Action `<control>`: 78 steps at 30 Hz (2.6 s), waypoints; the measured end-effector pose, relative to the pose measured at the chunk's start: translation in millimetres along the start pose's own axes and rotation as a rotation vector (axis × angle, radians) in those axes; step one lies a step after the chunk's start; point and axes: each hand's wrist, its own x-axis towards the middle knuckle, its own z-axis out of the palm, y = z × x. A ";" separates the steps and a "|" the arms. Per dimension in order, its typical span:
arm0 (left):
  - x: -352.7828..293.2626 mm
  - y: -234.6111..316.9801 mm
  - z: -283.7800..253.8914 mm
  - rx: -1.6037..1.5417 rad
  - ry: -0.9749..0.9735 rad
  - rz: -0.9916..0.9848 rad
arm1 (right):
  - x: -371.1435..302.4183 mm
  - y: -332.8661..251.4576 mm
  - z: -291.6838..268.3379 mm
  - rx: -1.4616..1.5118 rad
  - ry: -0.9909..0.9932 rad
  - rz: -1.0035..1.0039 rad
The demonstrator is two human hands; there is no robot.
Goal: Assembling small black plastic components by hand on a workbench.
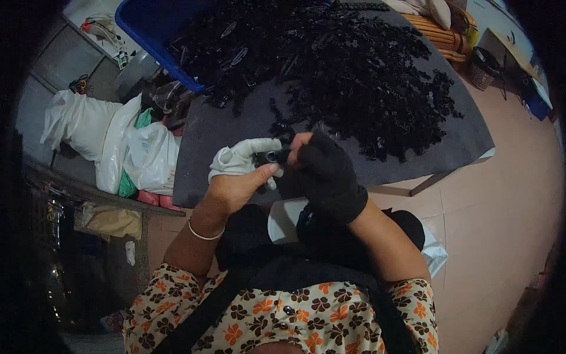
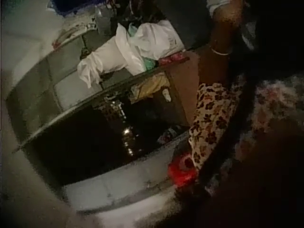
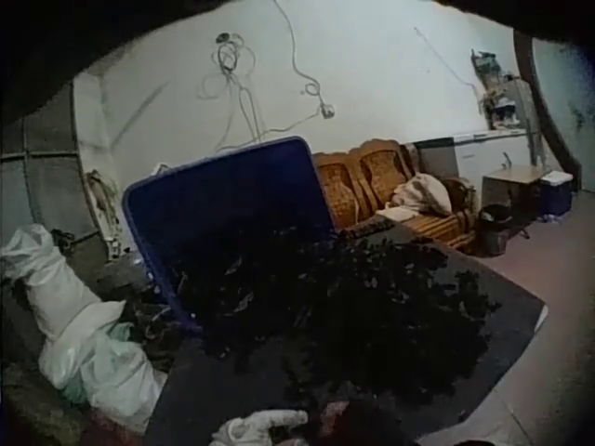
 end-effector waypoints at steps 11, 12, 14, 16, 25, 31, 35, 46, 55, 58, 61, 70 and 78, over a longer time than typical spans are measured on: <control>-2.1 1.4 -3.1 -0.055 0.019 0.006 | 3.2 14.1 -7.8 -0.174 -0.045 -0.177; -2.2 1.4 -4.4 -0.105 0.002 -0.030 | 3.3 12.9 -7.5 -0.172 -0.046 -0.180; -1.7 -2.7 -5.4 -0.103 0.012 -0.029 | 3.3 8.9 -6.6 -0.194 -0.017 -0.156; 0.4 -2.7 -2.8 -0.105 0.003 -0.024 | 4.2 12.6 -6.9 -0.191 -0.025 -0.210; -6.9 -1.9 8.8 -0.228 0.167 0.054 | 1.0 0.8 -2.9 -0.197 0.066 0.012; -9.0 -12.2 20.4 0.431 0.300 0.565 | -3.6 2.9 4.9 0.472 -0.008 0.614; -10.6 -14.7 24.0 0.445 0.297 0.661 | -5.3 -7.8 10.1 0.765 -0.028 0.747; -29.0 -11.1 5.7 0.202 0.212 0.190 | -1.5 8.8 -0.3 0.026 -0.197 0.123; -42.6 -12.9 -4.9 0.336 0.114 0.385 | -3.8 -1.9 1.5 0.102 -0.456 0.243; -41.1 -7.6 -8.8 0.404 0.009 0.303 | -4.9 -1.1 -3.0 0.059 -0.486 0.201; -28.8 -12.5 -24.4 0.323 -0.070 0.148 | 6.9 -6.3 -19.5 -0.084 -0.660 0.204; 98.5 -51.5 -85.9 1.090 0.429 0.129 | 18.3 19.5 14.4 -0.578 -0.269 -0.022; 81.5 -71.6 -74.4 1.004 0.477 0.217 | 19.4 17.1 13.6 -0.708 -0.421 -0.079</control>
